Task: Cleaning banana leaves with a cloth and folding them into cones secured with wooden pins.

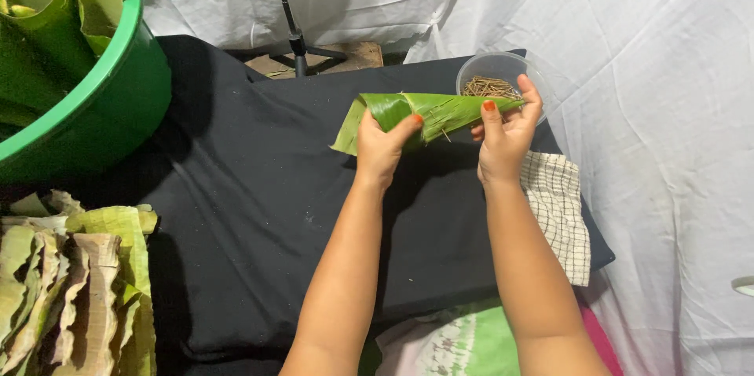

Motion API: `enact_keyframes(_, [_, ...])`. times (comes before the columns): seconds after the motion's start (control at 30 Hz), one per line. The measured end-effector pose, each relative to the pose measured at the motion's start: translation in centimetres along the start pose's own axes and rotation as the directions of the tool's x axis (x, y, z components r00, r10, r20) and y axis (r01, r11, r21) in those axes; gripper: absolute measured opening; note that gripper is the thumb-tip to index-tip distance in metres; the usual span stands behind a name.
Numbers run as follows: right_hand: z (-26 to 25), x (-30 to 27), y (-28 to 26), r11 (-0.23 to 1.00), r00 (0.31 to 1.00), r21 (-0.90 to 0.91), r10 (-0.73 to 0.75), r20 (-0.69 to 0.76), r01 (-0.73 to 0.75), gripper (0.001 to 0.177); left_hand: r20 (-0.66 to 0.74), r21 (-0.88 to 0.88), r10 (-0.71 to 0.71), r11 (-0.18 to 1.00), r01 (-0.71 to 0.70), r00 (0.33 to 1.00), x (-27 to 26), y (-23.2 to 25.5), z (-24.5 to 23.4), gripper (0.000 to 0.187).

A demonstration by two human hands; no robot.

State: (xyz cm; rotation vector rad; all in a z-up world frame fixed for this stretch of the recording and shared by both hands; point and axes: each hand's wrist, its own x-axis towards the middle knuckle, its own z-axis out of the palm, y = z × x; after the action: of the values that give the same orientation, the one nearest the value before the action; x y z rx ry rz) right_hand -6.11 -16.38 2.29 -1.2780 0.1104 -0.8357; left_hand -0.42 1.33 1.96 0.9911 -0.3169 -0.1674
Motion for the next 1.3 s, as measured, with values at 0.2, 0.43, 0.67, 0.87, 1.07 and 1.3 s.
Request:
enact_keyframes(0.2, [-1.2, 0.4, 1.6, 0.988, 0.994, 0.116, 0.108, -0.016, -0.105, 0.015, -0.204, -0.145, 0.128, 0.976, -0.159, 0.971, 1.4, -1.5, -2.9, 0.026])
enact_keyframes(0.43, [-1.5, 0.6, 1.3, 0.913, 0.977, 0.359, 0.211, -0.005, -0.195, 0.006, -0.515, 0.230, 0.458, 0.888, -0.399, 0.724, 1.9, -2.1, -3.3, 0.036])
enact_keyframes(0.67, [-0.5, -0.3, 2.6, 0.801, 0.928, 0.468, 0.325, 0.182, -0.372, 0.010, -0.109, -0.090, 0.024, 0.995, -0.033, 0.994, -0.2, -5.2, 1.5, 0.065])
enact_keyframes(0.87, [0.7, -1.6, 3.8, 0.780, 0.835, 0.344, 0.387, 0.392, -0.523, 0.011, 0.008, -0.040, -0.045, 0.998, 0.045, 0.999, -1.2, -4.7, 2.7, 0.064])
enact_keyframes(1.07, [-0.3, -1.5, 4.7, 0.917, 0.888, 0.170, 0.282, 0.364, -0.361, 0.026, 0.038, 0.035, 0.069, 0.997, -0.070, 0.997, -1.4, -4.4, 2.5, 0.059])
enact_keyframes(1.3, [0.2, -0.8, 1.4, 0.951, 0.964, 0.221, 0.172, 0.202, -0.216, 0.036, 0.066, 0.311, -0.050, 0.950, 0.027, 0.997, -1.7, -3.9, 2.6, 0.058])
